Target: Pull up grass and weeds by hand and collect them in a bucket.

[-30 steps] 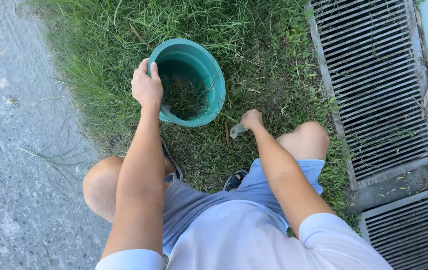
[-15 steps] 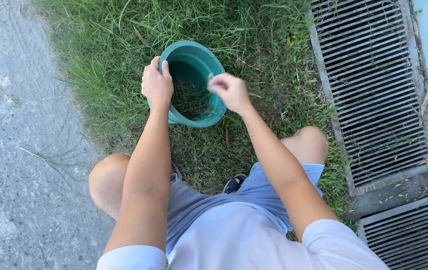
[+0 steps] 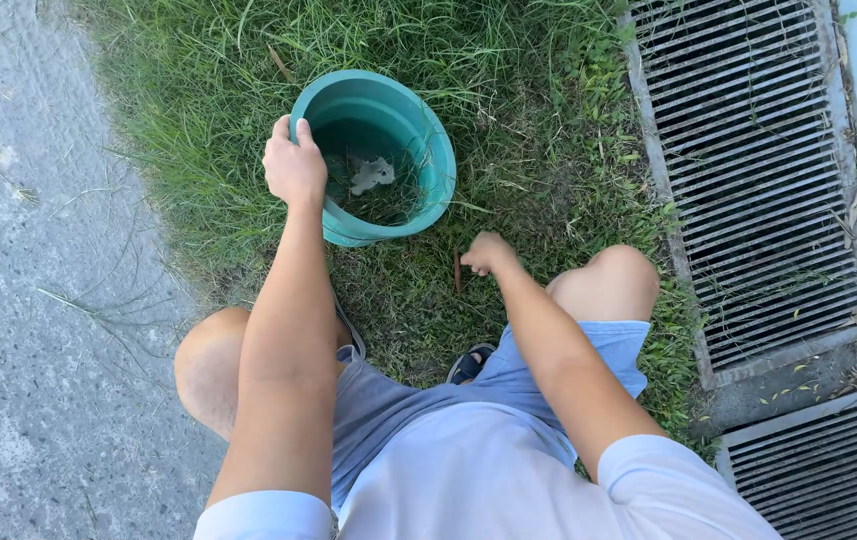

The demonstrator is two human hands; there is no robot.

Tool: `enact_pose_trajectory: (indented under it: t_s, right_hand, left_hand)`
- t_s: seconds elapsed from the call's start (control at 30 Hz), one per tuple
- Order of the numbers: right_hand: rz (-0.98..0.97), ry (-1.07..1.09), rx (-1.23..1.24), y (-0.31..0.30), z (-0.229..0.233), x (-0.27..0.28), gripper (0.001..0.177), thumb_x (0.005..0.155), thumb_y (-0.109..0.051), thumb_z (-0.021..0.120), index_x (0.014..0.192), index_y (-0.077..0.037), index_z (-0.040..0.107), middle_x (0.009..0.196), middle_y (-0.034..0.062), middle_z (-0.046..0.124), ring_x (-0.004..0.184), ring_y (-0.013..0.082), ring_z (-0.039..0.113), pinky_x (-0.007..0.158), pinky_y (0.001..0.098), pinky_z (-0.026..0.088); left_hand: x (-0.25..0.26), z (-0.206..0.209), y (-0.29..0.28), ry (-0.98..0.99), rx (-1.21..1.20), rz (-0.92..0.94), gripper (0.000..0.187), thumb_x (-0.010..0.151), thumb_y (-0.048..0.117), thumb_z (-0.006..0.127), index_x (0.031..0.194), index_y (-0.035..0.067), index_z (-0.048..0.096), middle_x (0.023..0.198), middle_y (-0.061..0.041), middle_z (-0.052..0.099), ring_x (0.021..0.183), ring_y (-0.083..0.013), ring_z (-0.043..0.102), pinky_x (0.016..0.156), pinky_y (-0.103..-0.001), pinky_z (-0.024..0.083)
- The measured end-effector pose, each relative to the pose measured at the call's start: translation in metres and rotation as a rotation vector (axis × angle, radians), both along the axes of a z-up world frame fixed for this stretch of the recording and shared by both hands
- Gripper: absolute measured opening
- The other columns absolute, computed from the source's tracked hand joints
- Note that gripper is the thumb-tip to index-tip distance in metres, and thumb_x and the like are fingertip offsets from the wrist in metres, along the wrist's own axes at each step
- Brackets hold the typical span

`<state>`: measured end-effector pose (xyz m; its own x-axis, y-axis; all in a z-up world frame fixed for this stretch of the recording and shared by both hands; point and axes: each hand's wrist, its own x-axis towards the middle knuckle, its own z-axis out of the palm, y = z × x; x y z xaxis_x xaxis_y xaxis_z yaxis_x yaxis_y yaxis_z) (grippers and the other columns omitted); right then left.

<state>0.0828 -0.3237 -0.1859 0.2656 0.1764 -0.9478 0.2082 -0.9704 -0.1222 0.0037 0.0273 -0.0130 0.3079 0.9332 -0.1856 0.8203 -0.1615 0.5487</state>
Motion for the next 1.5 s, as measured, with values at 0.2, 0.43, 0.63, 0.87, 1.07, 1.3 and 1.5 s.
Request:
enact_pose_trajectory:
  t_s: [0.2, 0.43, 0.63, 0.87, 1.07, 1.3, 1.5]
  right_hand:
    - [0.022, -0.324, -0.063, 0.008, 0.007, -0.071, 0.043, 0.090, -0.041, 0.077, 0.114, -0.006, 0.073, 0.114, 0.0161, 0.073, 0.101, 0.0319, 0.071, 0.084, 0.0452, 0.059]
    - [-0.839, -0.310, 0.242, -0.012, -0.025, -0.021, 0.016, 0.101, -0.008, 0.055, 0.103, -0.003, 0.070, 0.096, 0.0183, 0.077, 0.074, 0.0252, 0.068, 0.057, 0.0360, 0.053]
    - [-1.102, -0.819, 0.793, 0.039, 0.099, 0.059, 0.011, 0.103, -0.008, 0.071, 0.102, 0.002, 0.070, 0.086, 0.0126, 0.074, 0.068, 0.0163, 0.066, 0.055, 0.0266, 0.050]
    - [-0.594, -0.401, 1.195, 0.100, 0.150, 0.079, 0.022, 0.090, 0.003, 0.068, 0.112, -0.002, 0.069, 0.102, 0.0083, 0.073, 0.082, 0.0105, 0.073, 0.068, 0.0264, 0.060]
    - [-0.188, 0.014, 0.241, 0.044, 0.126, 0.078, 0.022, 0.096, -0.011, 0.058, 0.102, -0.007, 0.078, 0.101, 0.0125, 0.080, 0.073, 0.0155, 0.072, 0.055, 0.0277, 0.053]
    - [0.499, 0.003, 0.546, 0.063, 0.035, -0.062, 0.051, 0.087, -0.032, 0.068, 0.137, -0.022, 0.060, 0.146, 0.0136, 0.050, 0.131, 0.0350, 0.047, 0.111, 0.0545, 0.035]
    - [0.588, -0.594, 0.192, 0.077, 0.008, -0.020, 0.069, 0.096, -0.033, 0.054, 0.157, -0.010, 0.029, 0.161, 0.0235, 0.022, 0.146, 0.0437, 0.028, 0.120, 0.0615, 0.015]
  left_hand:
    - [0.002, 0.006, -0.005, 0.001, 0.036, -0.017, 0.038, 0.100, 0.046, 0.057, 0.129, 0.024, 0.068, 0.111, -0.009, 0.072, 0.099, -0.0328, 0.070, 0.081, -0.050, 0.054]
    - [-0.003, 0.005, -0.005, -0.004, 0.018, -0.013, 0.037, 0.100, 0.045, 0.057, 0.128, 0.025, 0.068, 0.110, -0.008, 0.072, 0.097, -0.0316, 0.070, 0.081, -0.048, 0.055]
    - [0.004, 0.006, -0.006, -0.012, 0.001, -0.034, 0.037, 0.100, 0.045, 0.056, 0.129, 0.025, 0.068, 0.110, -0.008, 0.071, 0.099, -0.0314, 0.070, 0.082, -0.048, 0.054]
    - [0.006, 0.004, -0.012, -0.011, 0.075, -0.117, 0.038, 0.101, 0.045, 0.057, 0.130, 0.023, 0.066, 0.113, -0.009, 0.070, 0.100, -0.0329, 0.069, 0.082, -0.049, 0.055]
    - [-0.015, 0.002, 0.024, 0.007, -0.019, -0.051, 0.039, 0.098, 0.046, 0.060, 0.129, 0.024, 0.068, 0.115, -0.010, 0.072, 0.104, -0.0340, 0.069, 0.086, -0.049, 0.054]
    - [-0.048, 0.010, 0.050, -0.091, 0.024, 0.109, 0.035, 0.100, 0.045, 0.061, 0.125, 0.023, 0.070, 0.112, -0.010, 0.076, 0.102, -0.0340, 0.072, 0.088, -0.048, 0.055]
    - [-0.045, -0.005, 0.021, -0.088, 0.083, 0.022, 0.036, 0.102, 0.045, 0.056, 0.128, 0.023, 0.068, 0.107, -0.013, 0.071, 0.097, -0.0366, 0.069, 0.082, -0.051, 0.054]
